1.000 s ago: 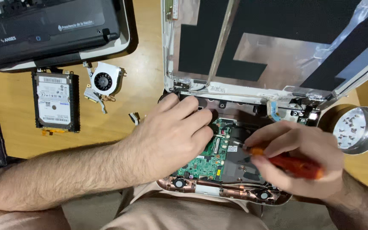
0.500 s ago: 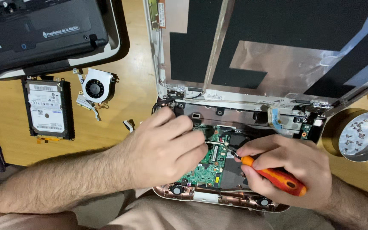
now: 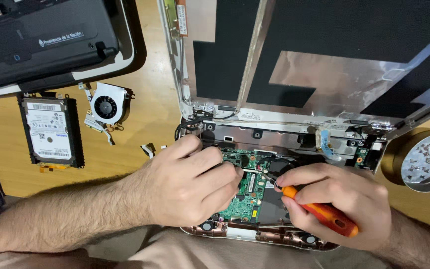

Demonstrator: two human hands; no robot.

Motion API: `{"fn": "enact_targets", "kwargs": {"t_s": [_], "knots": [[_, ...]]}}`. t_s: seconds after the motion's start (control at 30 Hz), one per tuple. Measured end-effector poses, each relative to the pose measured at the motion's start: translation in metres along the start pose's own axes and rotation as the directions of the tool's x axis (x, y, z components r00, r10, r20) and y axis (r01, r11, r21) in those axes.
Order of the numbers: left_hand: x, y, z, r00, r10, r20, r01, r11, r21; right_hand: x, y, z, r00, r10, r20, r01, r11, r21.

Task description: The person uses a screwdriver to remove screws from a cooling fan and a metal bracket inside a disassembled laptop. They then disconnect a ribbon cable from the motherboard and remove the fan assembly.

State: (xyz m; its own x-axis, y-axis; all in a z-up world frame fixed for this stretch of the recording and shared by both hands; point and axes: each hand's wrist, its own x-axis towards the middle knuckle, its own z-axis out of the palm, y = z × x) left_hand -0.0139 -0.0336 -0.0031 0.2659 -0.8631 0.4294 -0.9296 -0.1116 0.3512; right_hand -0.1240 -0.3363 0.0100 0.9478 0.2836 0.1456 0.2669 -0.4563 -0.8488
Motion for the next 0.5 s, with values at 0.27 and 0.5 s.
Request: {"fn": "enact_targets", "kwargs": {"t_s": [0.27, 0.5], "knots": [[-0.0017, 0.0015, 0.0015, 1.0, -0.014, 0.021, 0.014, 1.0, 0.0, 0.0029, -0.0031, -0.0007, 1.0, -0.011, 0.011, 0.011, 1.0, 0.016], [-0.0016, -0.0023, 0.001, 0.999, 0.013, 0.034, -0.014, 1.0, 0.024, 0.0009, -0.001, -0.0042, 0.999, 0.003, 0.034, -0.004, 0.999, 0.039]]}}
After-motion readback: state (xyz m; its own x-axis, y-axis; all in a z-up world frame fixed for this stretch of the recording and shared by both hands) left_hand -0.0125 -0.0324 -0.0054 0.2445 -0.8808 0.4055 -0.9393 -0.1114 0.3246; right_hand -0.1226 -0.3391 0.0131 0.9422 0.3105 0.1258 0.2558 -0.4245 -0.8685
